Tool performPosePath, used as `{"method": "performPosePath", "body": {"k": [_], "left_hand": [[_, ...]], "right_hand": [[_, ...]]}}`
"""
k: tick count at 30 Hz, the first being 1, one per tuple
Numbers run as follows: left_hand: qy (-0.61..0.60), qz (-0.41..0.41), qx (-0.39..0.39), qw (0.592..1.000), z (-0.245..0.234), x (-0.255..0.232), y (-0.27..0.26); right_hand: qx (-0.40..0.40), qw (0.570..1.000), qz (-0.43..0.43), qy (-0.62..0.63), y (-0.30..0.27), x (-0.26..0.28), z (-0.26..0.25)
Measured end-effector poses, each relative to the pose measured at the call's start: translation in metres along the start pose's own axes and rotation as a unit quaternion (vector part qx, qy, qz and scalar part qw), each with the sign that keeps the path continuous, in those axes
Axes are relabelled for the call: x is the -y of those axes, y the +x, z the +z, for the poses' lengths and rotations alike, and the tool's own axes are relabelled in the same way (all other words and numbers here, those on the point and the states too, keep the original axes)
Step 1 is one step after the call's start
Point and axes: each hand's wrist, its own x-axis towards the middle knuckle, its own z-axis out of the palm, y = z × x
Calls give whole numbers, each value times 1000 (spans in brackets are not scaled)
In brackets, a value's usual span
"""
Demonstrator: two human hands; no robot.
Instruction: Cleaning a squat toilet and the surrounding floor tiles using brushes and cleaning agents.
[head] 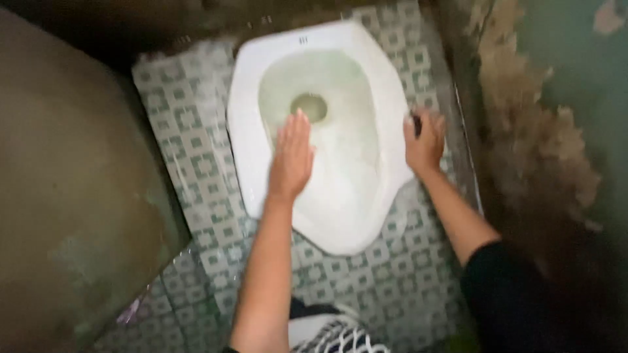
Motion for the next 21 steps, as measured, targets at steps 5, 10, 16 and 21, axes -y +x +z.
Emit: {"method": "performPosePath", "body": {"k": [5,10,16,21], "left_hand": [[-49,-43,45,997,-46,20,-17],[-50,-38,33,997,-52,29,-46],[-104,6,62,993,-39,6,-114],[-144,-59,163,974,-66,-36,-181]], "right_hand": [[-47,995,92,-5,-128,61,-31],[25,973,229,18,-286,58,1],[-161,969,187,-24,-224,34,37],[-167,969,183,11,-189,20,27]]}}
